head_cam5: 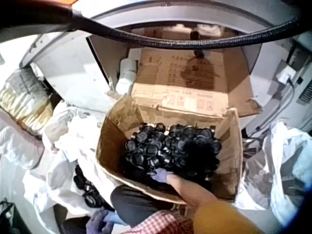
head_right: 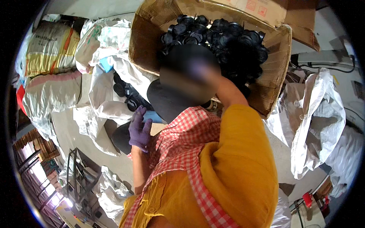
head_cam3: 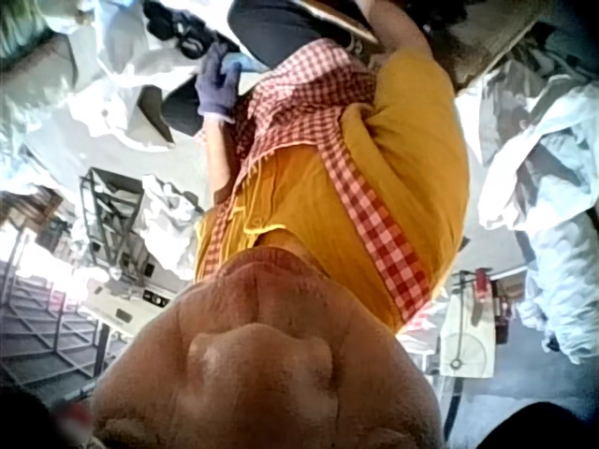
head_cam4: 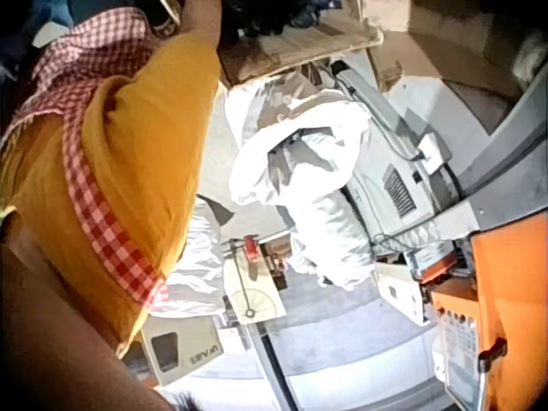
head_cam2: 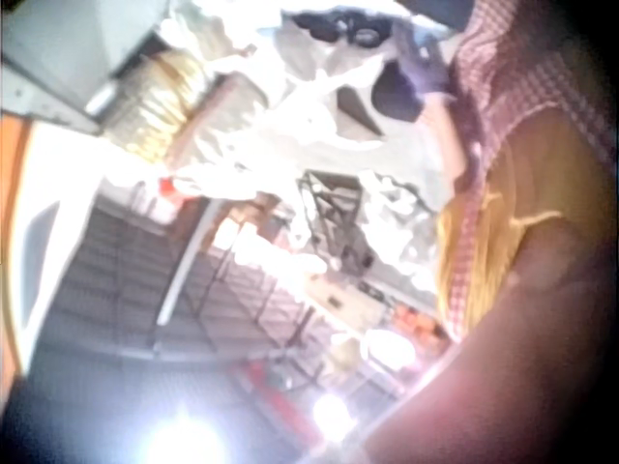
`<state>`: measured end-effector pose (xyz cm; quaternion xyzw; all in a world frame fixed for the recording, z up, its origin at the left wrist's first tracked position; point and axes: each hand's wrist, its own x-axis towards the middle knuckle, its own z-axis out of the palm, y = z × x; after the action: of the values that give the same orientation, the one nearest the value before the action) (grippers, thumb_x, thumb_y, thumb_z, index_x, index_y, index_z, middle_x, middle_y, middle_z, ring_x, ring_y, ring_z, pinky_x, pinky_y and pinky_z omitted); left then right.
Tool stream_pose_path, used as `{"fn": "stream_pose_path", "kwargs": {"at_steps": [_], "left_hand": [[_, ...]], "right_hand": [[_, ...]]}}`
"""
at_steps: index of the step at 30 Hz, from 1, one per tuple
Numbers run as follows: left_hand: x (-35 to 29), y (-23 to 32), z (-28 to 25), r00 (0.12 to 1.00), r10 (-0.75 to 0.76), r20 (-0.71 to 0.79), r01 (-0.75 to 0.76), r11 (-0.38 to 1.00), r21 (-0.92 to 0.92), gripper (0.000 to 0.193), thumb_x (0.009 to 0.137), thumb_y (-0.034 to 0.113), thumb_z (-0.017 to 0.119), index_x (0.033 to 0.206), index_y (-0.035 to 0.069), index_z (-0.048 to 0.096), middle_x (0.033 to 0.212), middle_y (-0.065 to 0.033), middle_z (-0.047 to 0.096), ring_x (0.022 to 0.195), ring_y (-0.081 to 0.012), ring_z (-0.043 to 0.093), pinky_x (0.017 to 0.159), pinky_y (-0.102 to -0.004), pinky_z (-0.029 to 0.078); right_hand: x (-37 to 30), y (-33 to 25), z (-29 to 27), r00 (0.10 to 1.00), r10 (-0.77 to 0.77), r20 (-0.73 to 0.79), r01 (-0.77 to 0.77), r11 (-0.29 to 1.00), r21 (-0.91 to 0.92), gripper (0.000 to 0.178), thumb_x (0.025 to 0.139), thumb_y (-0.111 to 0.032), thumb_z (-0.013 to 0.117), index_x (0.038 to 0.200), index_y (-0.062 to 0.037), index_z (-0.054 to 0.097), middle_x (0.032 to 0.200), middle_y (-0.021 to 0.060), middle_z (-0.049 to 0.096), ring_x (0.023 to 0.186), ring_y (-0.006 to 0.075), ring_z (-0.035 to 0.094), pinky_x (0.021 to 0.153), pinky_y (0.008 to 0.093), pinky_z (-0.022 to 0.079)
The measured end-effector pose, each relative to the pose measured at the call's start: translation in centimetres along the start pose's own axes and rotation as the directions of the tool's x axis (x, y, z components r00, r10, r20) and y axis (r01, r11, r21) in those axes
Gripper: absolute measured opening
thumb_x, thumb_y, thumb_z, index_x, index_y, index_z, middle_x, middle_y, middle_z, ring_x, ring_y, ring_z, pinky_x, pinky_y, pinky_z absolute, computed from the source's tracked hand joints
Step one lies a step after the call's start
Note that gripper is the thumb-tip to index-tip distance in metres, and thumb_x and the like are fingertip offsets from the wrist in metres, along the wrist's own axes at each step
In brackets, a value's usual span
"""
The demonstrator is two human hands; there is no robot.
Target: The person uses a small tool to scrape and clean excess material from black plastic circular parts, picking them up from a box and placing them into a white bag.
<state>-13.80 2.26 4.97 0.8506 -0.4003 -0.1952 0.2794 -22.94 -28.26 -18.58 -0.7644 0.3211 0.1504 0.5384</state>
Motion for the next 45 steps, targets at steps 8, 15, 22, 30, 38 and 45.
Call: {"fn": "stream_pose_path", "kwargs": {"at_steps": [8,15,22,30,38,45], "left_hand": [[2.0,3.6,0.1,0.937,-0.313,0.155,0.277,0.399,-0.874,0.045,0.091,0.023,0.054,0.127,-0.001,0.043,0.112,-0.0176,0.057,0.098,-0.0233,0.058,0.084,-0.0341,0.048],[3.0,4.4,1.3,0.979,0.080,0.190,0.143,0.401,-0.905,0.059,0.082,0.035,0.055,0.126,-0.002,0.041,0.119,-0.0164,0.053,0.102,-0.0298,0.057,0.080,-0.0369,0.050],[-1.4,5.4,-0.8,0.928,-0.257,0.270,0.329,0.225,-0.917,0.047,0.068,0.002,0.049,0.115,0.001,0.049,0.103,-0.0127,0.057,0.092,-0.0275,0.059,0.071,-0.0399,0.054],[-4.7,5.2,-1.1,0.894,-0.148,0.423,0.423,-0.037,-0.906,0.042,0.081,0.003,0.054,0.122,0.002,0.047,0.103,-0.0102,0.060,0.089,-0.0229,0.062,0.071,-0.0352,0.056],[-7.1,4.9,-6.4,0.758,0.617,0.210,-0.626,0.779,-0.030,0.039,0.065,0.000,0.060,0.103,0.008,0.061,0.102,-0.0125,0.063,0.090,-0.0293,0.063,0.079,-0.0341,0.051],[-9.0,8.5,-8.4,0.404,0.901,0.158,-0.912,0.383,0.147,0.026,0.068,0.011,0.064,0.093,0.012,0.057,0.103,-0.0102,0.061,0.091,-0.0300,0.061,0.080,-0.0431,0.051]], "right_hand": [[-11.6,-7.2,-3.6,0.595,-0.497,-0.632,0.596,0.800,-0.067,0.017,0.082,-0.019,0.065,0.091,-0.0051,0.065,0.095,0.0128,0.058,0.098,0.0213,0.054,0.088,0.0319,0.041],[-23.8,-17.3,0.4,0.751,-0.658,-0.056,0.634,0.695,0.339,0.024,0.071,-0.007,0.063,0.094,-0.0140,0.064,0.116,0.0109,0.050,0.086,0.0273,0.056,0.075,0.0375,0.046],[-25.4,-16.4,1.0,0.403,-0.831,-0.385,0.851,0.495,-0.177,0.025,0.073,-0.005,0.062,0.097,-0.0088,0.062,0.105,0.0099,0.061,0.087,0.0269,0.057,0.075,0.0357,0.045],[-25.8,-17.6,2.0,0.568,-0.810,-0.144,0.776,0.586,-0.235,0.027,0.075,-0.016,0.064,0.102,-0.0112,0.061,0.086,0.0082,0.062,0.081,0.0268,0.058,0.070,0.0362,0.048],[-29.8,-21.1,0.4,0.732,-0.322,0.600,0.098,0.921,0.376,0.018,0.074,-0.019,0.069,0.086,-0.0056,0.066,0.076,0.0048,0.064,0.068,0.0127,0.059,0.065,0.0259,0.047],[-29.2,-18.4,3.9,0.476,-0.608,0.635,-0.229,0.612,0.757,0.040,0.073,0.004,0.063,0.112,-0.0015,0.055,0.098,0.0071,0.061,0.082,0.0133,0.058,0.069,0.0261,0.047]]}}
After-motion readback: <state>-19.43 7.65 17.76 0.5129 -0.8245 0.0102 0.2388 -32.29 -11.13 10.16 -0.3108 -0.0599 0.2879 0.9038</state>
